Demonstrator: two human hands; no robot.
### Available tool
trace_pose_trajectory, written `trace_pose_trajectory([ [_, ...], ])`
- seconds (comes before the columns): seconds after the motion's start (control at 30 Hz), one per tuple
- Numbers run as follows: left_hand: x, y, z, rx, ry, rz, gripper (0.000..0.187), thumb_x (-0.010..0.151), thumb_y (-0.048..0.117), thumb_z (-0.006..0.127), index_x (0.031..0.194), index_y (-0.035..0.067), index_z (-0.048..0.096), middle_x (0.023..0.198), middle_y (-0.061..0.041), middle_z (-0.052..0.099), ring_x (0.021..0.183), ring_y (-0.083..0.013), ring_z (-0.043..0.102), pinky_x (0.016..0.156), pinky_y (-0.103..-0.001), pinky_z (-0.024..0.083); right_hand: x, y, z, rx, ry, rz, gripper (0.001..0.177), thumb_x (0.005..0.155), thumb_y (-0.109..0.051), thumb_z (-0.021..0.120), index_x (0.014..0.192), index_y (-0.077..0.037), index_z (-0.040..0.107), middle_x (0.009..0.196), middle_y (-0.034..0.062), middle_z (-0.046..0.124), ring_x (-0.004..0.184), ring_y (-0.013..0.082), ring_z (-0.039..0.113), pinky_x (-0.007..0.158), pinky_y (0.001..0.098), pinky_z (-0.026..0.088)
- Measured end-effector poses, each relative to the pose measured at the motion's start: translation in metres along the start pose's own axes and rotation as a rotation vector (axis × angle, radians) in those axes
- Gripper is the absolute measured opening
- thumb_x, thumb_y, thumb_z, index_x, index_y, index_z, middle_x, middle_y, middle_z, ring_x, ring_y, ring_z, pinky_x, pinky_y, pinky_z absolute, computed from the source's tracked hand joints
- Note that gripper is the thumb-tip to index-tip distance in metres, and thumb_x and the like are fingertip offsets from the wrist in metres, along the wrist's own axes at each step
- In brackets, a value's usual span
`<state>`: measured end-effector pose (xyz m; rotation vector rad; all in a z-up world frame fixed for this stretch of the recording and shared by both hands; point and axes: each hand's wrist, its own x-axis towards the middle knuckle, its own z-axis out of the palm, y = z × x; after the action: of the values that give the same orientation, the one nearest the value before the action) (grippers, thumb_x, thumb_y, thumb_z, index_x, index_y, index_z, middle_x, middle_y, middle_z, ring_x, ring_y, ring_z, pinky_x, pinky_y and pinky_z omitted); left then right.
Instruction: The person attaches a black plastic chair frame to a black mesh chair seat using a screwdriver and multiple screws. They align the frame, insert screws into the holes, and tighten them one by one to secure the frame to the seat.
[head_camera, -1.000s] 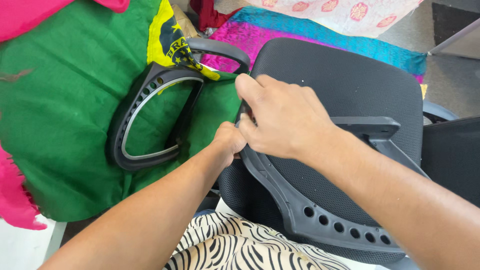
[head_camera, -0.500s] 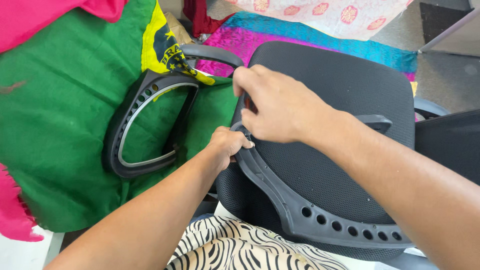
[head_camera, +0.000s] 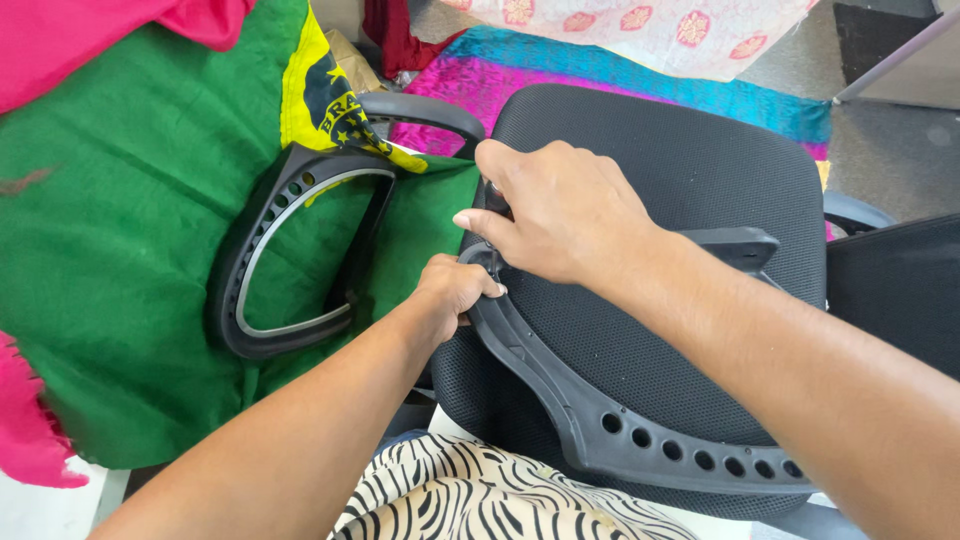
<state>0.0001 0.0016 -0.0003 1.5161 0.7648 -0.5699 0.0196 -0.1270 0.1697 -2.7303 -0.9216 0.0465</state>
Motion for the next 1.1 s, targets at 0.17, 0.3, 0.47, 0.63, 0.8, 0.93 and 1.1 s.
trace_pose_trajectory([
  [0.17,0.0,0.002,0.001,0.0,0.009,-0.011,0.034,0.075,-0.001,0.079,0.104,0.003,0.063,0.091,-0.012,0.074,0.077,-0.0255,0.075,0.068,-0.04,0.061,-0.001,0.008,-0.001,0.128,0.053,-0.156,0.033,0.083,-0.021,0.064,0.111,-0.008,0.054,0.089,0.0165,0.071,0.084,0.0418,0.068,0.067,0.0542,0.053],
  [0.3,-0.002,0.001,0.0,0.008,-0.03,0.009,0.027,0.074,-0.001,0.078,0.1,0.0,0.069,0.089,-0.013,0.076,0.074,-0.0253,0.076,0.066,-0.04,0.061,-0.003,0.008,0.0,0.103,-0.073,-0.123,0.03,0.09,-0.026,0.062,0.116,-0.014,0.056,0.083,0.0159,0.071,0.084,0.0414,0.069,0.071,0.0551,0.052],
  [0.47,-0.003,0.001,0.0,-0.021,-0.022,0.003,0.027,0.076,-0.003,0.077,0.1,0.0,0.067,0.089,-0.013,0.075,0.074,-0.0257,0.076,0.068,-0.04,0.062,0.003,0.006,0.003,-0.009,-0.035,-0.026,0.032,0.095,-0.04,0.066,0.108,-0.013,0.057,0.083,0.0144,0.072,0.083,0.0417,0.069,0.071,0.0549,0.053],
  [0.63,0.0,0.001,0.0,-0.018,-0.038,-0.001,0.025,0.076,-0.002,0.076,0.099,0.001,0.07,0.09,-0.012,0.075,0.076,-0.0255,0.075,0.07,-0.041,0.06,-0.002,0.017,-0.001,0.114,0.025,-0.176,0.038,0.086,-0.029,0.071,0.111,-0.006,0.054,0.088,0.0171,0.071,0.083,0.0397,0.07,0.071,0.0507,0.054],
  [0.8,0.002,0.001,0.0,-0.039,-0.05,-0.017,0.024,0.076,-0.003,0.075,0.099,0.002,0.07,0.09,-0.013,0.075,0.077,-0.0265,0.075,0.071,-0.041,0.06,-0.011,0.021,-0.003,0.282,0.002,-0.231,0.034,0.089,-0.021,0.066,0.118,-0.008,0.054,0.09,0.0135,0.073,0.087,0.036,0.072,0.074,0.0481,0.054],
  [0.93,0.004,0.001,-0.001,-0.034,-0.063,-0.028,0.024,0.077,-0.002,0.075,0.1,0.001,0.07,0.09,-0.012,0.075,0.077,-0.0262,0.075,0.071,-0.041,0.06,-0.011,0.015,-0.002,0.171,0.006,-0.122,0.033,0.091,-0.032,0.071,0.109,-0.009,0.057,0.09,0.0125,0.075,0.088,0.0371,0.072,0.072,0.0498,0.054],
  [1.1,0.004,0.003,0.0,-0.059,-0.056,-0.021,0.023,0.077,-0.005,0.074,0.099,-0.001,0.069,0.089,-0.014,0.074,0.077,-0.0283,0.075,0.07,-0.044,0.061,-0.005,0.013,-0.004,0.161,-0.021,-0.072,0.03,0.09,-0.031,0.07,0.105,-0.007,0.058,0.09,0.0129,0.074,0.087,0.038,0.07,0.07,0.0513,0.053],
])
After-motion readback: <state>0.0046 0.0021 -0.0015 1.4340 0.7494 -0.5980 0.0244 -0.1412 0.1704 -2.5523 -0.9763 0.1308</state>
